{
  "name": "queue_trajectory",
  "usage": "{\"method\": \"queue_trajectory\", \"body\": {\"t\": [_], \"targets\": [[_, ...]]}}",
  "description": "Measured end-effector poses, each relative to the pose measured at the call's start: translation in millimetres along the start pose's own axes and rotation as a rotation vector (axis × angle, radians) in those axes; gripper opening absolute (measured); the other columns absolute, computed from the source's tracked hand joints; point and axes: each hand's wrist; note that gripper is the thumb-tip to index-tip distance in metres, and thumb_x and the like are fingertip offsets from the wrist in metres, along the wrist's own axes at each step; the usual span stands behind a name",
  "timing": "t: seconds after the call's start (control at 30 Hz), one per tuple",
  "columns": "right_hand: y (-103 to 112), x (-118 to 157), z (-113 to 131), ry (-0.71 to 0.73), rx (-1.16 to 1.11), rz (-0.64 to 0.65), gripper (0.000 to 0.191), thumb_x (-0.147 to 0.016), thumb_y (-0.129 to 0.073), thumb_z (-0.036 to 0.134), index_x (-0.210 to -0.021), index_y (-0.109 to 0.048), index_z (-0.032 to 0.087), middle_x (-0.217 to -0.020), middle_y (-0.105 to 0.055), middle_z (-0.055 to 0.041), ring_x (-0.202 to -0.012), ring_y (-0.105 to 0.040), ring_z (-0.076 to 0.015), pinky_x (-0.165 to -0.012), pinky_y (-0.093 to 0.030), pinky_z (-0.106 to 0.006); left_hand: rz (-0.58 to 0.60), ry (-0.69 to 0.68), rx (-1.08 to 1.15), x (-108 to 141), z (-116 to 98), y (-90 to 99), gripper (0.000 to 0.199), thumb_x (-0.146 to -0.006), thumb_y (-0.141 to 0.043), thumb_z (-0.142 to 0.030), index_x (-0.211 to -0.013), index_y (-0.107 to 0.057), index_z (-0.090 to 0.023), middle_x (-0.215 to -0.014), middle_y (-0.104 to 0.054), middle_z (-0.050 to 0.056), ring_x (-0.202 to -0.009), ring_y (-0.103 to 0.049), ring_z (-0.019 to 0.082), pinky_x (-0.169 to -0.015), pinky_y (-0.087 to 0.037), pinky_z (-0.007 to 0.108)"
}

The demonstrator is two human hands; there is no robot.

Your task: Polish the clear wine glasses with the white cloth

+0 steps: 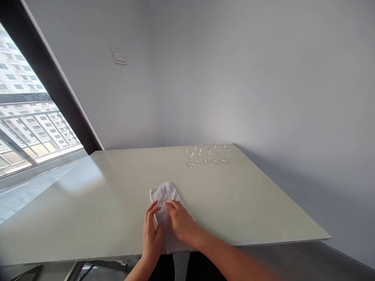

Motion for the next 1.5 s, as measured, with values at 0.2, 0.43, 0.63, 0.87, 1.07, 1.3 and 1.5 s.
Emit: {"method": "queue_trajectory", "body": {"t": [0.2,0.43,0.63,0.87,1.07,1.3,1.5], "targets": [[-9.9,-16.7,-23.1,0.05,0.395,0.101,0.046,-0.084,-0.042,0.038,-0.125,-0.044,0.017,-0.125,-0.047,-0.0108,-0.102,-0.044,-0.0271,-0.086,-0.038,-0.042,0.003,0.096,0.119,-0.2,7.5,6.9,0.062,-0.073,-0.027,-0.013,-0.131,-0.016,-0.029,-0.129,-0.04,0.008,-0.124,-0.033,0.021,-0.098,-0.036,0.045],[41.2,-11.2,-92.0,-0.065,0.587,0.012,0.041,-0.088,-0.033,0.038,-0.12,-0.049,0.02,-0.122,-0.05,-0.008,-0.098,-0.046,-0.0222,-0.087,-0.035,-0.037,-0.155,0.39,0.692,-0.8,1.9,10.9,0.038,-0.071,-0.044,-0.022,-0.109,-0.045,-0.021,-0.123,-0.046,0.008,-0.115,-0.044,0.024,-0.099,-0.032,0.041],[135.9,16.4,-189.1,-0.637,0.784,-0.087,0.04,-0.087,-0.03,0.035,-0.119,-0.051,0.022,-0.125,-0.048,-0.0065,-0.103,-0.046,-0.0217,-0.089,-0.032,-0.033,-0.089,0.472,0.743,-4.4,4.0,11.3,0.037,-0.069,-0.05,-0.026,-0.106,-0.048,-0.023,-0.12,-0.049,0.007,-0.113,-0.045,0.026,-0.094,-0.036,0.041],[201.1,72.7,-239.5,-1.112,0.778,-0.187,0.046,-0.087,-0.022,0.037,-0.113,-0.053,0.014,-0.12,-0.045,-0.0166,-0.102,-0.048,-0.0307,-0.076,-0.04,-0.041,-0.085,0.472,0.789,-3.0,6.1,10.4,0.033,-0.072,-0.05,-0.03,-0.104,-0.049,-0.023,-0.117,-0.05,0.007,-0.109,-0.048,0.024,-0.09,-0.039,0.037],[180.0,70.5,-220.4,-1.125,0.752,-0.12,0.045,-0.088,-0.018,0.036,-0.109,-0.052,0.013,-0.115,-0.042,-0.0177,-0.084,-0.058,-0.0249,-0.069,-0.041,-0.039,-0.039,0.377,0.732,-5.2,0.3,9.2,0.028,-0.073,-0.047,-0.025,-0.1,-0.051,-0.023,-0.112,-0.052,0.006,-0.106,-0.048,0.02,-0.093,-0.037,0.037],[119.0,17.0,-158.9,-0.727,0.794,0.031,0.036,-0.09,-0.021,0.032,-0.104,-0.05,0.017,-0.109,-0.045,-0.0113,-0.075,-0.057,-0.0167,-0.064,-0.04,-0.03,0.009,0.297,0.664,-8.6,-6.6,9.8,0.023,-0.074,-0.044,-0.02,-0.094,-0.053,-0.022,-0.108,-0.052,0.006,-0.105,-0.047,0.02,-0.09,-0.039,0.035],[51.7,-41.9,-96.7,-0.382,0.734,0.13,0.031,-0.089,-0.026,0.03,-0.105,-0.049,0.016,-0.108,-0.048,-0.0122,-0.074,-0.057,-0.0185,-0.062,-0.041,-0.029,0.146,0.287,0.618,-30.6,-8.5,12.4,0.018,-0.073,-0.046,-0.024,-0.087,-0.057,-0.022,-0.103,-0.054,0.005,-0.095,-0.052,0.019,-0.079,-0.044,0.032]]}}
Point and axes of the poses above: each hand's wrist, its own x-axis away from the middle knuckle, its own y-axis out of the back of the hand, z = x × y
